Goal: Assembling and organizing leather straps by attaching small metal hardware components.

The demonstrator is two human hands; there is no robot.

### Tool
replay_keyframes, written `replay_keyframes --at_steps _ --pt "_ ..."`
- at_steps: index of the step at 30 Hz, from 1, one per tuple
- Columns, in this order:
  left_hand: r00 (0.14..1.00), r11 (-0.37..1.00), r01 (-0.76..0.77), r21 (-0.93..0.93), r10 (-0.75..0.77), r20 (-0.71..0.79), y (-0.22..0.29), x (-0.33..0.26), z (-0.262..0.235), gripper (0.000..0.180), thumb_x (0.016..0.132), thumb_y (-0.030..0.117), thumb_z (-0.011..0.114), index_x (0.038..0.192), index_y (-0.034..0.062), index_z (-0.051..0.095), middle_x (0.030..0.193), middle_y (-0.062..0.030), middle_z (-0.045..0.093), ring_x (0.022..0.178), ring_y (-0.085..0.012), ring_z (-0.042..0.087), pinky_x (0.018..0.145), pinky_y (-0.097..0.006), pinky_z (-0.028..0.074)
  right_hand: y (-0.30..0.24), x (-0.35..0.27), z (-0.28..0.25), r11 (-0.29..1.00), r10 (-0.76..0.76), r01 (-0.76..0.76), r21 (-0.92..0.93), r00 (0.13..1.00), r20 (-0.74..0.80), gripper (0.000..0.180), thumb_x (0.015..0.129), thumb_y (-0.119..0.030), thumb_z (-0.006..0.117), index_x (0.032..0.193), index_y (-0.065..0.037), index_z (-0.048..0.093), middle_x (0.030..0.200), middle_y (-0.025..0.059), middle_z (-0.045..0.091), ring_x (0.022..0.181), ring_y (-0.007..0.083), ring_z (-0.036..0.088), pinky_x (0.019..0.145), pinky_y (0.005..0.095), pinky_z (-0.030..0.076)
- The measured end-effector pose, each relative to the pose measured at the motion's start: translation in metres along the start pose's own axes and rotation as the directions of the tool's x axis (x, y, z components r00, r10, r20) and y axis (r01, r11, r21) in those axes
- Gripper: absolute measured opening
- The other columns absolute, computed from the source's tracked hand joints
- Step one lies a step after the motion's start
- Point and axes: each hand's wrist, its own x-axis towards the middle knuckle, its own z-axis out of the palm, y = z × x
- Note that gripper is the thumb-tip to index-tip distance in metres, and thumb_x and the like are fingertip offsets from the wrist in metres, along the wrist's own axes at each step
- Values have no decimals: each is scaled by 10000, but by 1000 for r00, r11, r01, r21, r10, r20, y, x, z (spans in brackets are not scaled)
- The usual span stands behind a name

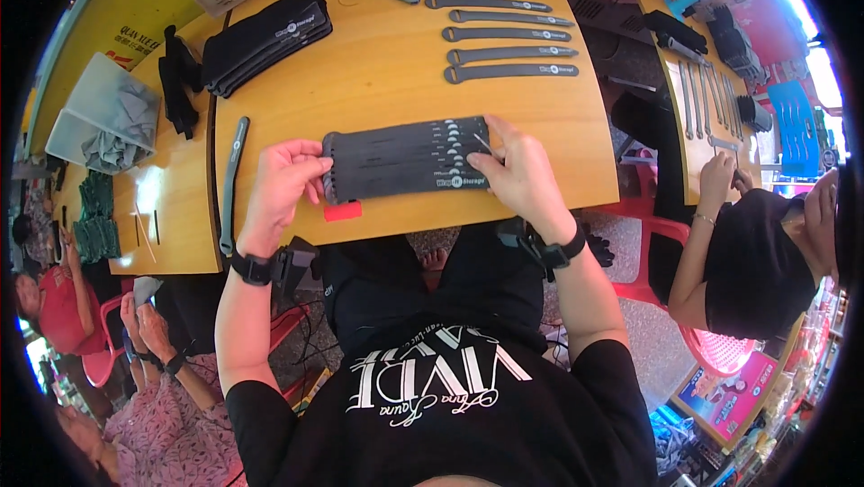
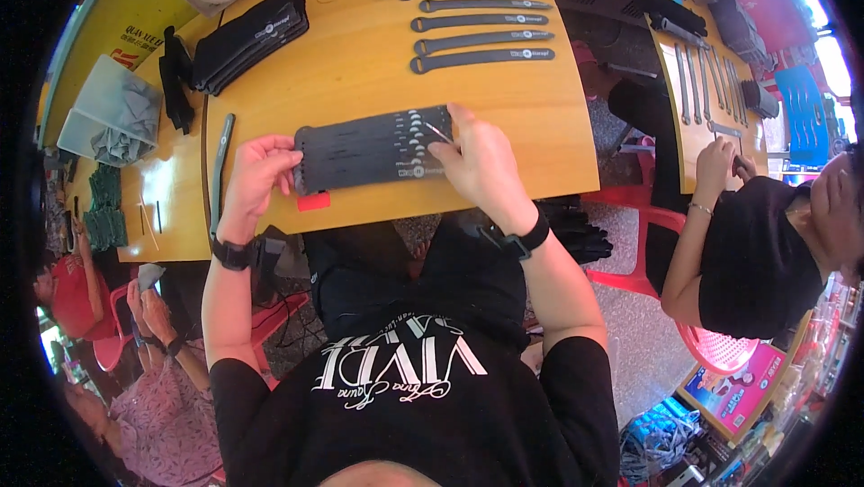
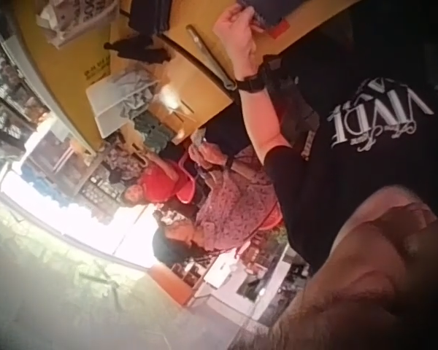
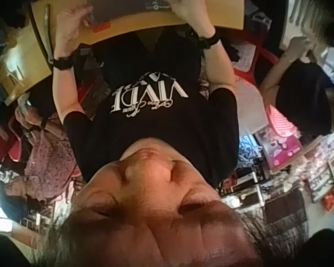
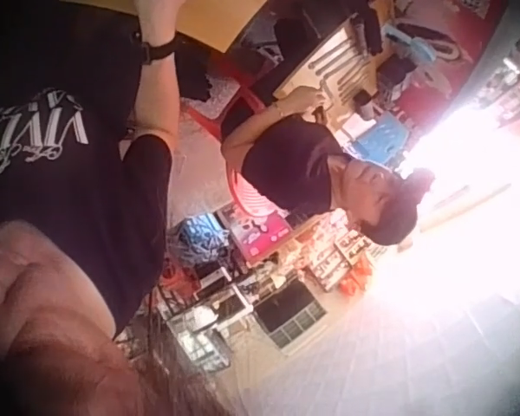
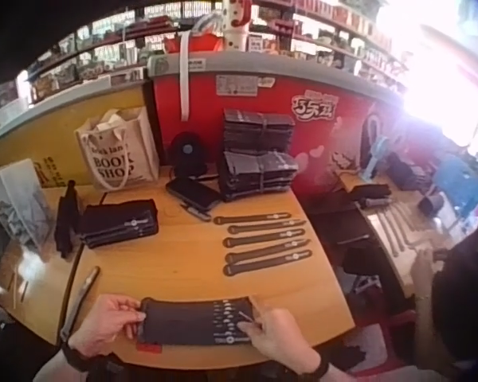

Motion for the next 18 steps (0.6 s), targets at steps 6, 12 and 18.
replay_keyframes --at_steps 6,12,18 --pt "1000 1000 9 -3 -9 19 -4 2 -3 208 801 14 661 971 -84 593 686 -85 644 471 -112 581 392 -192 429 2 -2 1 998 -59 59 -34 998 -8 525 791 -50 671 1260 96 486 608 174 615 462 173 571 496 295 449" --pt "999 999 -36 35 35 31 -4 5 -4 177 803 9 659 947 -79 608 689 -87 649 472 -107 582 393 -188 428 -8 0 1 995 -74 70 -72 996 -51 455 752 -82 700 1152 76 551 707 209 619 653 305 598 605 380 465" --pt "996 995 -86 45 85 30 0 8 -4 152 797 4 660 924 -72 624 685 -89 647 474 -106 585 398 -190 437 -7 4 1 995 -72 67 -69 994 -82 344 722 -104 715 1009 47 599 777 225 622 816 410 609 694 440 476"
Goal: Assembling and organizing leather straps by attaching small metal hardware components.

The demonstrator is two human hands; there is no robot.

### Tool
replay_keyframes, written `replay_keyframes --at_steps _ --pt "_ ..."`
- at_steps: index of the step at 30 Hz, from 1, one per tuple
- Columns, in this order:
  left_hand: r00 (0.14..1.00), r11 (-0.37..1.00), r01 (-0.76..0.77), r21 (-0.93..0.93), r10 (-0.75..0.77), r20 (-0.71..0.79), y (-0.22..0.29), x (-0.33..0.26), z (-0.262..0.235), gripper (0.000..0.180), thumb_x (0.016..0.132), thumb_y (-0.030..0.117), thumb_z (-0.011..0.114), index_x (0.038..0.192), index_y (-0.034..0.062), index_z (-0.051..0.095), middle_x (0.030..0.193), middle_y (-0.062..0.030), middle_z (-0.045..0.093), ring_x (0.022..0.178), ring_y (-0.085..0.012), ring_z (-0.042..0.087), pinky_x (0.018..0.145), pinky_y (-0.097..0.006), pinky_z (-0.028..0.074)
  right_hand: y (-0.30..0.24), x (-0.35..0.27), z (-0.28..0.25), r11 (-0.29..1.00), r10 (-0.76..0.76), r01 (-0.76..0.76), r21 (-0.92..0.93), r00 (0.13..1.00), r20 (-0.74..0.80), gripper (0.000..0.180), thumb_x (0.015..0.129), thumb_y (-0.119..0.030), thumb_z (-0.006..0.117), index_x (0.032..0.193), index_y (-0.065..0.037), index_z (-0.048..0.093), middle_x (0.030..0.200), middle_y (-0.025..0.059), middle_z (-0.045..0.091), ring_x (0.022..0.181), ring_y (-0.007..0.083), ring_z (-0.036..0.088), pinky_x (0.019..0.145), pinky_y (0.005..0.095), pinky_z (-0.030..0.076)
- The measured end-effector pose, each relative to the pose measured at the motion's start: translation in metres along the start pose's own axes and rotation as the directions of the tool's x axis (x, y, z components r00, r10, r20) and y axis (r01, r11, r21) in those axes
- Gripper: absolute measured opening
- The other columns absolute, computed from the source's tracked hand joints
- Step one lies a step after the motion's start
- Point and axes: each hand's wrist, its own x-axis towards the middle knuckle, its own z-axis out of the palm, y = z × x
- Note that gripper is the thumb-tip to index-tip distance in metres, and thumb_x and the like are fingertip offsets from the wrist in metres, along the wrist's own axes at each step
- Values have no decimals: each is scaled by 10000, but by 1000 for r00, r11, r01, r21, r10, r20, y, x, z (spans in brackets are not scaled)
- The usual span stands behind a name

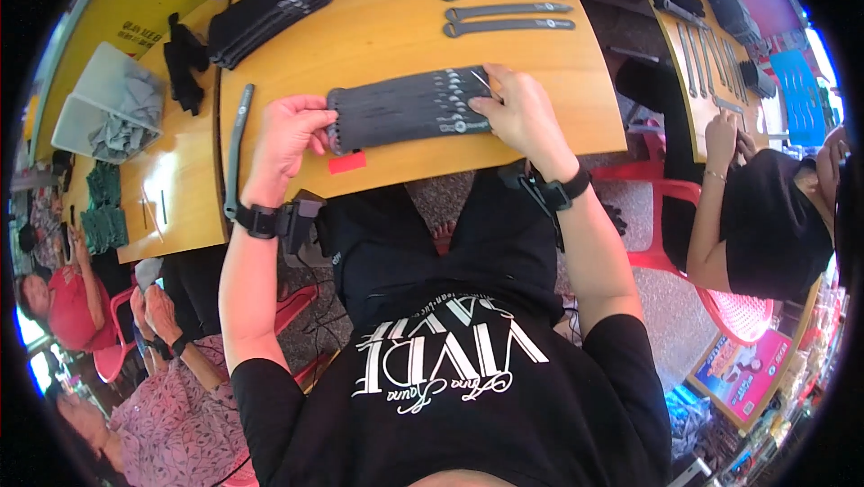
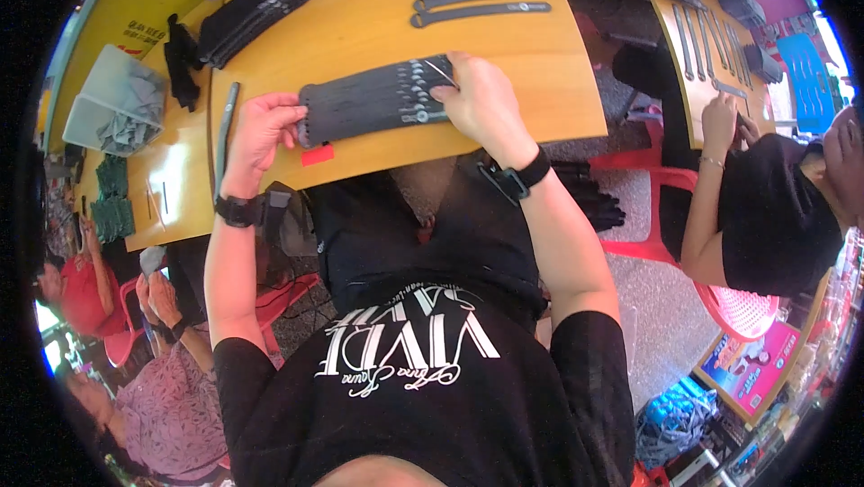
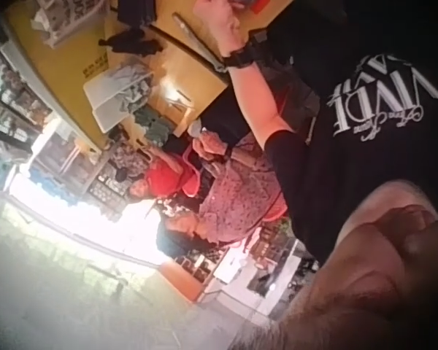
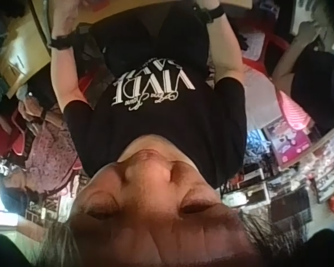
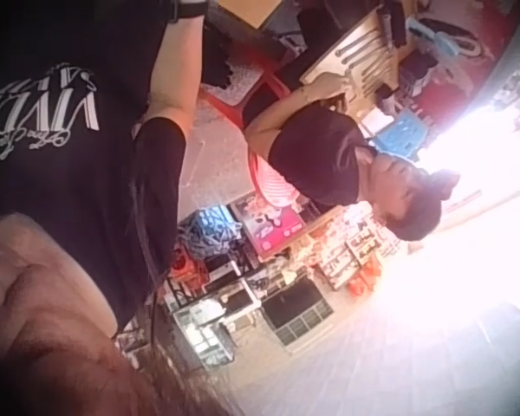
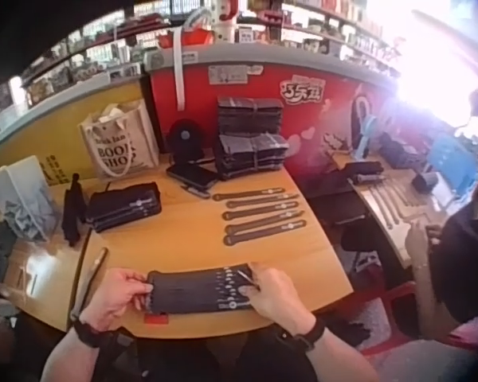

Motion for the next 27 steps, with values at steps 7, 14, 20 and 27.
replay_keyframes --at_steps 7,14,20,27 --pt "995 994 -97 -52 95 -33 16 -33 18 167 813 -11 634 972 -57 616 694 -63 631 506 -93 579 409 -192 438 3 -18 -13 997 55 -56 48 998 28 311 757 -39 684 1056 32 636 661 126 567 637 225 552 564 327 437" --pt "812 757 -507 411 580 -66 47 -108 82 144 820 -21 598 957 -31 554 727 -65 592 579 -109 545 537 -267 470 13 -23 -34 984 71 -73 163 997 16 347 828 -90 696 1143 34 617 687 23 574 628 77 516 544 240 410" --pt "505 377 -767 520 854 125 103 -157 113 168 761 -39 631 919 -59 576 716 -116 572 519 -152 530 487 -248 417 4 -26 -60 736 -174 102 669 984 42 445 817 -115 699 1210 45 566 895 53 641 825 97 589 739 227 472" --pt "942 939 -327 -103 333 40 43 -87 154 247 879 59 627 1086 -43 539 768 -49 603 677 -74 569 594 -229 472 53 -38 -117 722 44 -20 692 999 -16 248 782 66 647 1027 49 616 868 49 662 760 79 605 695 200 465"
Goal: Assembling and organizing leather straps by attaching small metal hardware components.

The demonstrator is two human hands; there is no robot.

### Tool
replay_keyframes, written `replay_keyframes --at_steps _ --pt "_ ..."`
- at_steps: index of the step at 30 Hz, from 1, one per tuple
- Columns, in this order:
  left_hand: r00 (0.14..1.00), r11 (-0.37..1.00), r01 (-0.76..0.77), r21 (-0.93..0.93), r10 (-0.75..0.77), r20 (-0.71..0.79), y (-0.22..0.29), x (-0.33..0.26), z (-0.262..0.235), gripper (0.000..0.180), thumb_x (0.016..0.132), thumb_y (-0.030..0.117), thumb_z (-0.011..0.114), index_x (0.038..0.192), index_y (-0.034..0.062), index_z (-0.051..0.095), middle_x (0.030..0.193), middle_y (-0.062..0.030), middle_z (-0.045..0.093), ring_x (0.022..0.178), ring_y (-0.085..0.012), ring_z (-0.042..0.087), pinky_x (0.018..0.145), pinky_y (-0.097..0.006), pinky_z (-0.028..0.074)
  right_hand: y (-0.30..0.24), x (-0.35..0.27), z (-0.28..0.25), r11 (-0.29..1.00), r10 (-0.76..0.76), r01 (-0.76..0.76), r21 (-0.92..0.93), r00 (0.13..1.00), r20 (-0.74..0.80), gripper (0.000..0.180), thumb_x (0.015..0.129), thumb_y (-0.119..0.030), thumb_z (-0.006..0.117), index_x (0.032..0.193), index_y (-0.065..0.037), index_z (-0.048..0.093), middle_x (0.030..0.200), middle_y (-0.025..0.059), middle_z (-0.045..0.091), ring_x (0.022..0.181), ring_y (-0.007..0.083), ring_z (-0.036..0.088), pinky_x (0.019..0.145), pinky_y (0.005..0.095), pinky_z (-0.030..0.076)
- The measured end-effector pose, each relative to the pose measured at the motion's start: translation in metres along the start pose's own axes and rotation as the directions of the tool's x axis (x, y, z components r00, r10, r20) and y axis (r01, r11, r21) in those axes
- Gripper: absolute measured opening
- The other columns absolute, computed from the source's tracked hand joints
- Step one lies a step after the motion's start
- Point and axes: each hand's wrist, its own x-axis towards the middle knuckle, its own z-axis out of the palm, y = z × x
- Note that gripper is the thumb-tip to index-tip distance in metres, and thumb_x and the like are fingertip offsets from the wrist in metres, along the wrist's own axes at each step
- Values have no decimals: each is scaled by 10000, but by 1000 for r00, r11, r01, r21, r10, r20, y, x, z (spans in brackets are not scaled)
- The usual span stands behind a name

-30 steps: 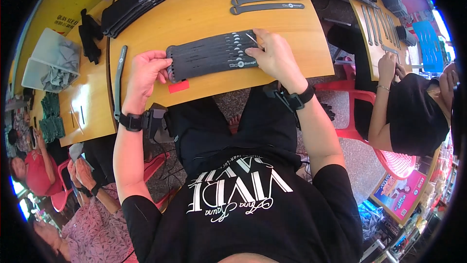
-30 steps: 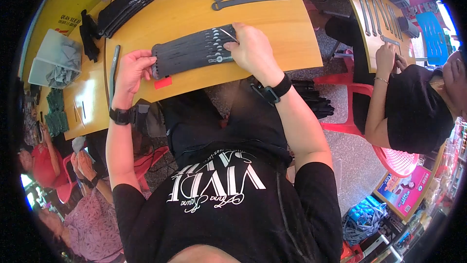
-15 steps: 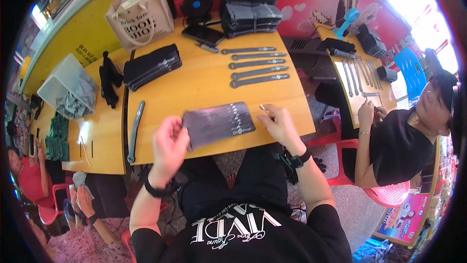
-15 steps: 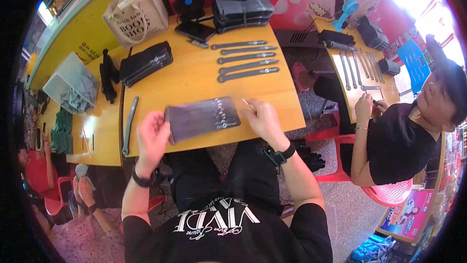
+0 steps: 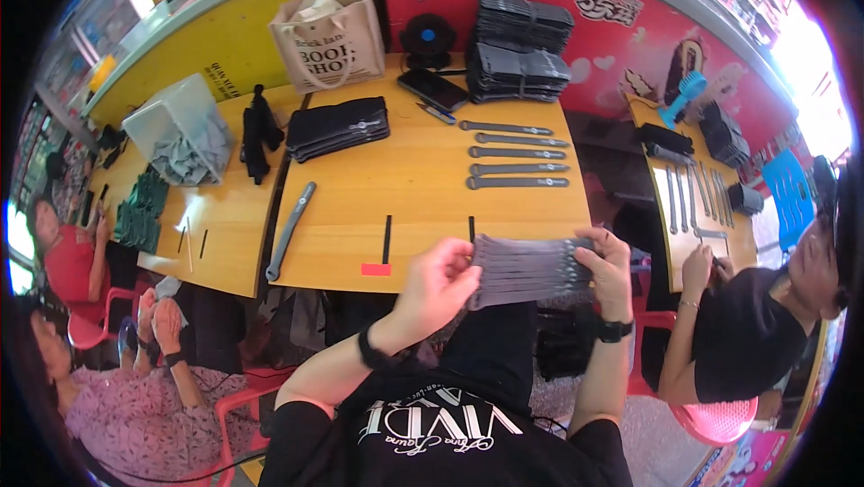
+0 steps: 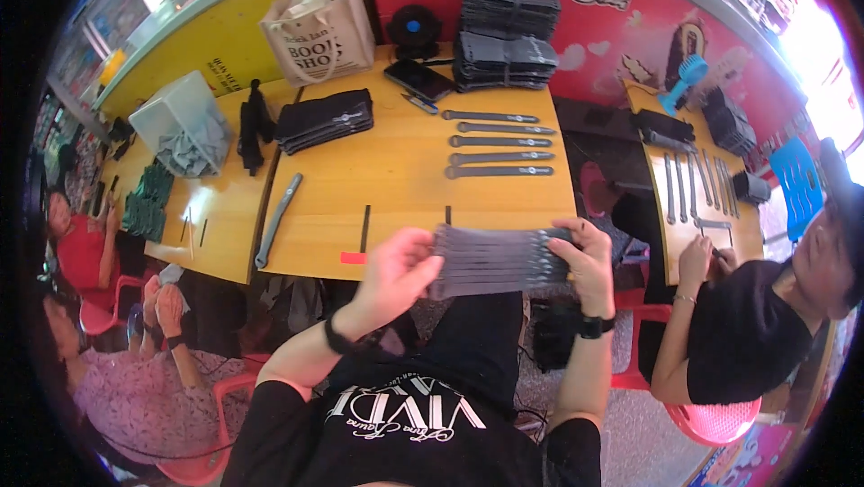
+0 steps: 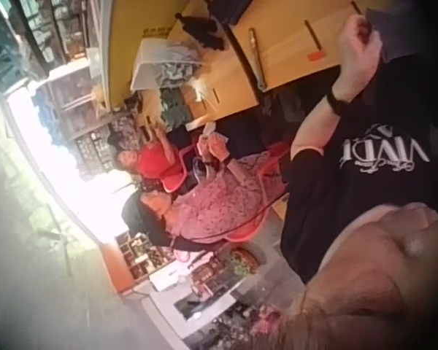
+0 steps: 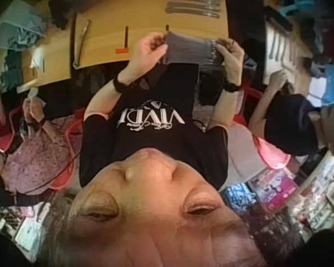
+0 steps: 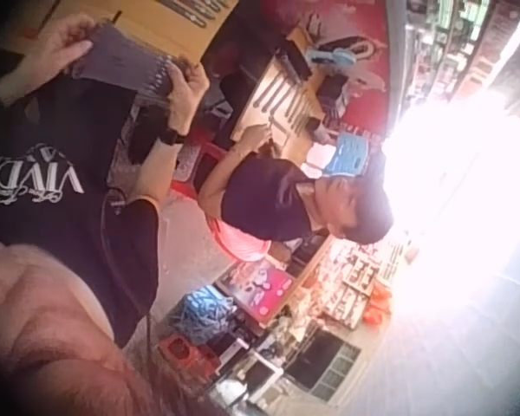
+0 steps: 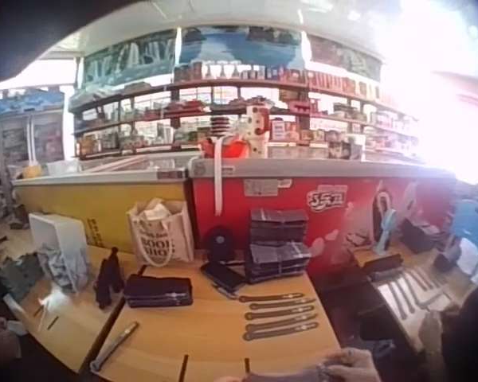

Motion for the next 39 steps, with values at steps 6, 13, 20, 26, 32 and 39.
replay_keyframes --at_steps 6,13,20,26,32,39 --pt "953 648 -302 699 200 226 8 45 -43 392 847 284 672 1047 -46 602 910 -180 626 763 -301 612 689 -391 476 36 14 -61 935 14 -24 -355 999 -31 217 763 -2 691 970 31 636 724 10 621 643 57 550 590 218 428" --pt "937 153 101 983 319 -146 22 166 -161 456 794 243 700 1180 31 582 1155 -138 583 1128 -313 515 880 -460 446 12 5 -36 345 -412 -5 -938 898 -156 320 757 -126 716 1048 -17 639 743 111 590 624 180 550 563 297 414" --pt "932 99 245 965 249 -262 -11 203 -191 338 862 283 615 1152 109 631 1120 -129 621 1112 -310 544 889 -526 409 -9 1 -5 728 -295 106 -678 940 -170 294 762 14 686 1049 16 622 791 83 578 669 135 550 602 252 439" --pt "904 439 196 877 267 -335 -21 219 -242 244 868 233 569 1033 87 676 1048 -167 658 1041 -337 592 888 -541 418 -13 -5 34 815 -248 172 -553 967 -65 263 765 31 675 1023 22 625 822 95 607 700 144 604 639 257 477" --pt "963 285 249 926 33 -269 3 208 -220 553 750 258 627 1284 131 557 1295 -106 549 1265 -326 404 1022 -512 335 -27 5 102 682 -248 381 -624 923 293 205 809 -35 639 1011 -4 622 882 173 622 722 321 644 616 352 507" --pt "982 212 150 966 80 -170 -3 208 -235 359 877 278 585 1207 140 616 1228 -61 579 1216 -294 444 973 -496 378 -39 109 223 73 -374 825 -560 543 752 148 731 -47 561 874 -13 570 922 131 563 906 294 567 720 375 483"
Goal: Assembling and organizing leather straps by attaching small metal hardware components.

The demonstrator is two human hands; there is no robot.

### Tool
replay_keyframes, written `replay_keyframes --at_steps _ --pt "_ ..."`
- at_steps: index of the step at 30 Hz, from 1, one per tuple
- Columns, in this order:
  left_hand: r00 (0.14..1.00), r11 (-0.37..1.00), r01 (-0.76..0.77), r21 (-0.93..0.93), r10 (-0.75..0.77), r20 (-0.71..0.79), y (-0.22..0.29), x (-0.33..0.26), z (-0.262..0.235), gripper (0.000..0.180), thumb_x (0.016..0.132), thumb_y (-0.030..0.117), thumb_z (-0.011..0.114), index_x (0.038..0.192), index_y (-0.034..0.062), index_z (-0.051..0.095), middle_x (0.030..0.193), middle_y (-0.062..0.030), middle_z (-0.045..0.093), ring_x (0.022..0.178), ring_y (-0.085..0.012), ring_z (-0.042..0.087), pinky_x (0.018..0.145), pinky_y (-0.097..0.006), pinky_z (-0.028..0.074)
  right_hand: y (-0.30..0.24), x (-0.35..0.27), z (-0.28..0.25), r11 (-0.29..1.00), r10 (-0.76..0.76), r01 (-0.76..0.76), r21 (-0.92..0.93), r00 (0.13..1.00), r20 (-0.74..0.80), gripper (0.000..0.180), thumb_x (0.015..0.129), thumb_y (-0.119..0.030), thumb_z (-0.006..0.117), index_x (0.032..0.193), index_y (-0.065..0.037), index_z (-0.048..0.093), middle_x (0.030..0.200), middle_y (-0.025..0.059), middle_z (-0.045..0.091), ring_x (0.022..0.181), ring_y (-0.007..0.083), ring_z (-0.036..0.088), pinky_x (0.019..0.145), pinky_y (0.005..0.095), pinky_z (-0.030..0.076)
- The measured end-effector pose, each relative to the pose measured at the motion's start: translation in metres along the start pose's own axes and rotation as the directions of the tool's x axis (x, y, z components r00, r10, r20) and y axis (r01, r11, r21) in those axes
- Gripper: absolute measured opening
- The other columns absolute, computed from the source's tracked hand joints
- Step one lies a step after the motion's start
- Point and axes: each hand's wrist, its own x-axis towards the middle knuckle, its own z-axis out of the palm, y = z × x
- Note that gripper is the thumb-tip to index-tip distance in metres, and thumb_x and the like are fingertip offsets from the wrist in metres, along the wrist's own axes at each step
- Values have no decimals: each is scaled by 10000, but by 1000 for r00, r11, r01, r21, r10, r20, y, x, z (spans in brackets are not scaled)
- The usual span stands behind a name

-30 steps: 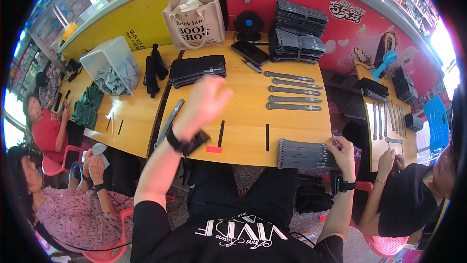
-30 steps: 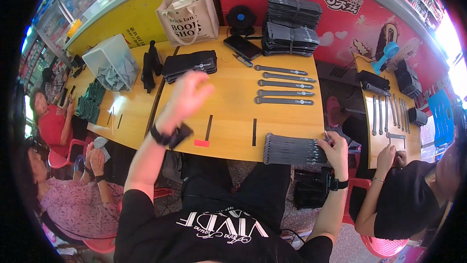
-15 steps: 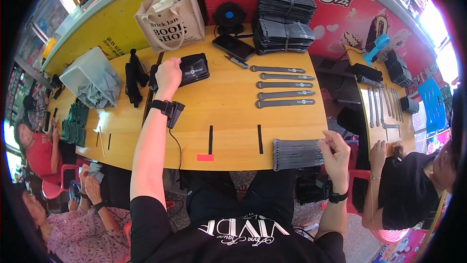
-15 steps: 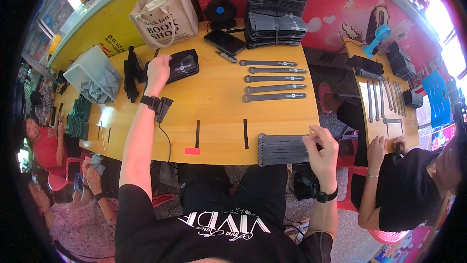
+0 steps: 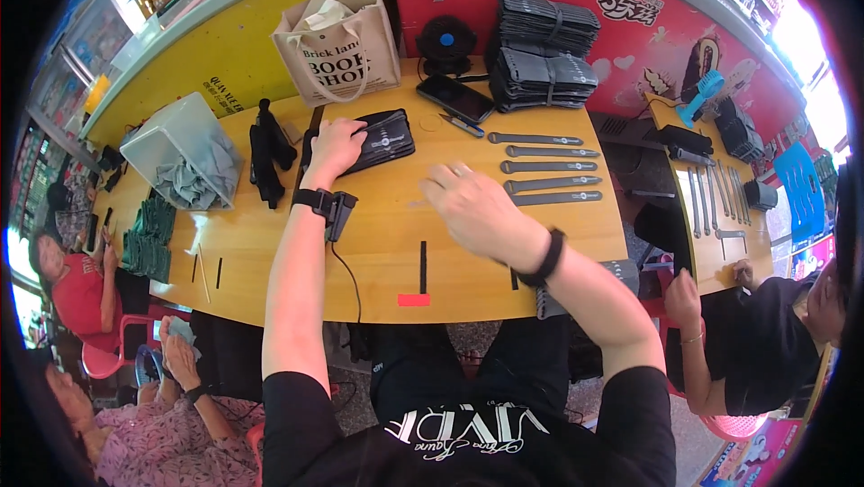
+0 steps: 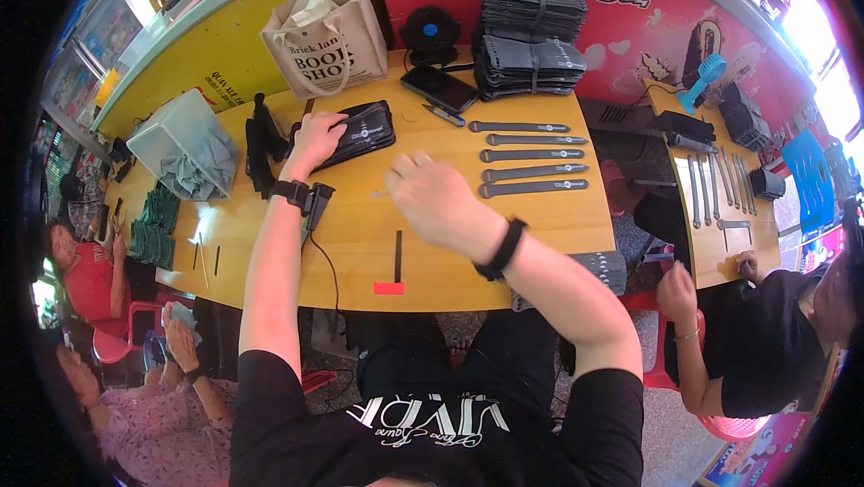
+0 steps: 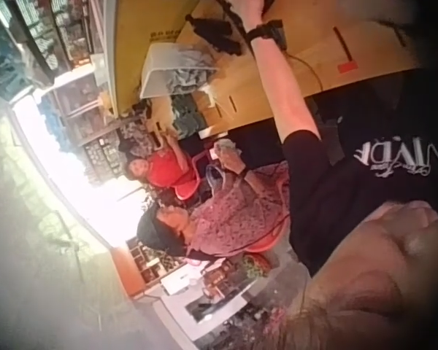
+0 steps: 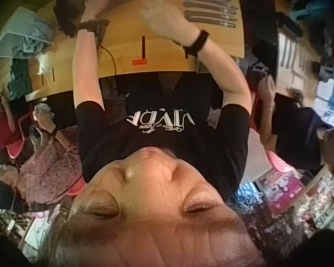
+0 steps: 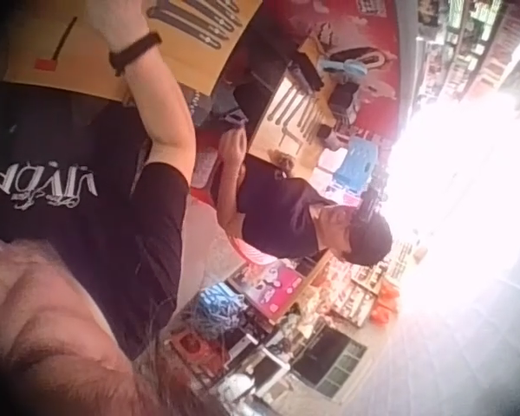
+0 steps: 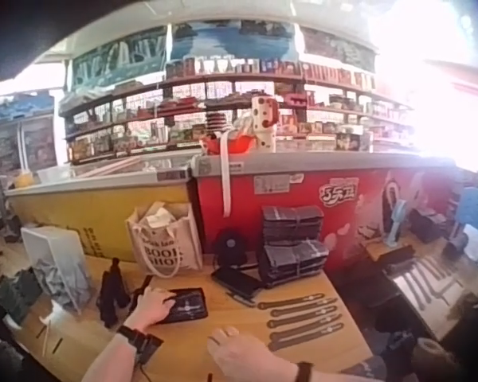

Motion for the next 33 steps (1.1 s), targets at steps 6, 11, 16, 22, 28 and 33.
replay_keyframes --at_steps 6,11,16,22,28,33 --pt "981 990 -142 9 142 -135 -19 10 15 251 863 205 601 1085 116 677 1096 -58 638 1087 -306 525 892 -454 446 43 73 86 998 -55 57 -15 992 113 352 768 -25 543 1118 -4 580 1223 148 545 1137 285 498 869 400 446" --pt "990 996 -92 -11 90 -111 -27 16 11 212 872 220 582 1001 89 688 1016 -85 652 1031 -314 545 849 -461 457 44 84 119 988 -110 94 -123 985 -130 285 800 -102 530 1059 -16 613 1152 153 591 1043 270 550 790 374 459" --pt "954 974 -224 -35 212 -210 -29 22 28 189 868 220 581 949 89 690 987 -94 652 992 -339 550 818 -480 461 39 83 120 993 111 -108 -52 993 43 411 806 -74 517 1215 -61 549 1259 153 532 1157 292 494 875 434 443" --pt "919 924 -361 -126 329 -219 -51 32 18 185 846 135 571 810 -34 637 770 -237 598 745 -410 591 640 -474 443 27 106 140 984 175 -176 -43 984 -17 244 835 -125 524 1057 -51 595 1076 142 592 1051 280 549 786 401 497" --pt "950 932 -305 -197 282 -138 -46 34 16 184 871 113 562 870 -69 589 837 -249 602 780 -415 575 675 -430 437 22 106 144 964 246 -251 -89 967 -65 304 790 -168 595 1064 -37 608 1047 118 589 1071 270 490 740 402 488" --pt "968 896 -249 -367 225 -107 -59 37 21 198 910 128 532 924 -65 576 800 -225 598 732 -346 576 683 -381 442 14 112 145 947 312 -309 -90 950 24 322 787 -187 611 1063 -24 630 1056 108 593 1054 275 477 707 408 476"
